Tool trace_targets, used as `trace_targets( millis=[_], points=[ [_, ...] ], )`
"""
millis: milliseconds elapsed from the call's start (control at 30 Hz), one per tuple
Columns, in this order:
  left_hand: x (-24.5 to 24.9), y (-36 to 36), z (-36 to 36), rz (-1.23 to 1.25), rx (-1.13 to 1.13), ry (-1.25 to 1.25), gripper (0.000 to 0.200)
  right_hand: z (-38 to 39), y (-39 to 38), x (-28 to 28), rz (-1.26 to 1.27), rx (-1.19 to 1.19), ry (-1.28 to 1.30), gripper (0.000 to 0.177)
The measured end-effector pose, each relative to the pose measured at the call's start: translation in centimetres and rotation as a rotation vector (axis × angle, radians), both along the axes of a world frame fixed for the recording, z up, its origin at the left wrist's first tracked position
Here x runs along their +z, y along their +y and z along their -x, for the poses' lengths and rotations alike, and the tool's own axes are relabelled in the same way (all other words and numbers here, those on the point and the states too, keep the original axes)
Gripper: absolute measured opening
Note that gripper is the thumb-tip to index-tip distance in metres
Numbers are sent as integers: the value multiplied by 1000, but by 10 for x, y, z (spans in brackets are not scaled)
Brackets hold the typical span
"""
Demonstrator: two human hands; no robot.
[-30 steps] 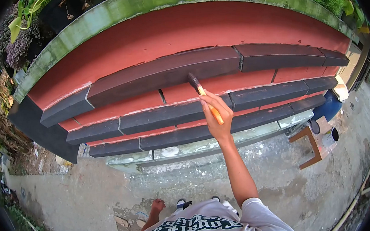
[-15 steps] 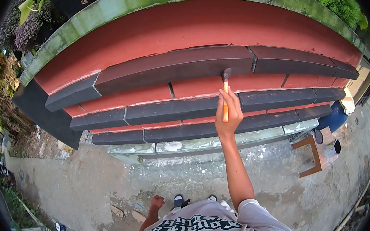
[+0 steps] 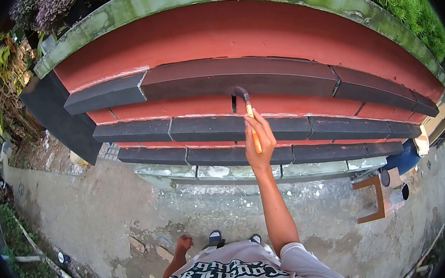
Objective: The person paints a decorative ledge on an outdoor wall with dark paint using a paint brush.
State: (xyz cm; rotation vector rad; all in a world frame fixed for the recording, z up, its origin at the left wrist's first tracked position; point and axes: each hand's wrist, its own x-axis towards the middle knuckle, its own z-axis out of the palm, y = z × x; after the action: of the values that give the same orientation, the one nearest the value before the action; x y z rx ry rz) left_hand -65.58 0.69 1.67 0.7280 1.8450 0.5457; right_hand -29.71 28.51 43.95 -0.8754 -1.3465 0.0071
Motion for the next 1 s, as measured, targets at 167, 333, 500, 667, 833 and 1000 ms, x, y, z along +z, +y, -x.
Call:
trace_targets(
  millis=[167, 333, 500, 667, 833, 1000],
  points=[
    [-10, 8, 34, 7, -70, -12, 18, -20, -13, 7, -21, -337, 79, 18],
    [-2, 16, 54, -64, 41, -50, 17, 53, 3, 8, -21, -341, -44, 19],
    [-12, 13, 90, -152, 116, -85, 15, 152, 10, 11, -9, -135, -37, 19],
    [-17, -5, 123, -105, 179, -100, 16, 230, 17, 17, -61, 56, -41, 19],
    [-22, -14, 150, -15, 176, -83, 18, 256, 20, 15, -11, 267, 0, 19],
    [-20, 4, 163, 34, 69, -25, 20, 213, 21, 9, 56, 179, 53, 18]
  ],
)
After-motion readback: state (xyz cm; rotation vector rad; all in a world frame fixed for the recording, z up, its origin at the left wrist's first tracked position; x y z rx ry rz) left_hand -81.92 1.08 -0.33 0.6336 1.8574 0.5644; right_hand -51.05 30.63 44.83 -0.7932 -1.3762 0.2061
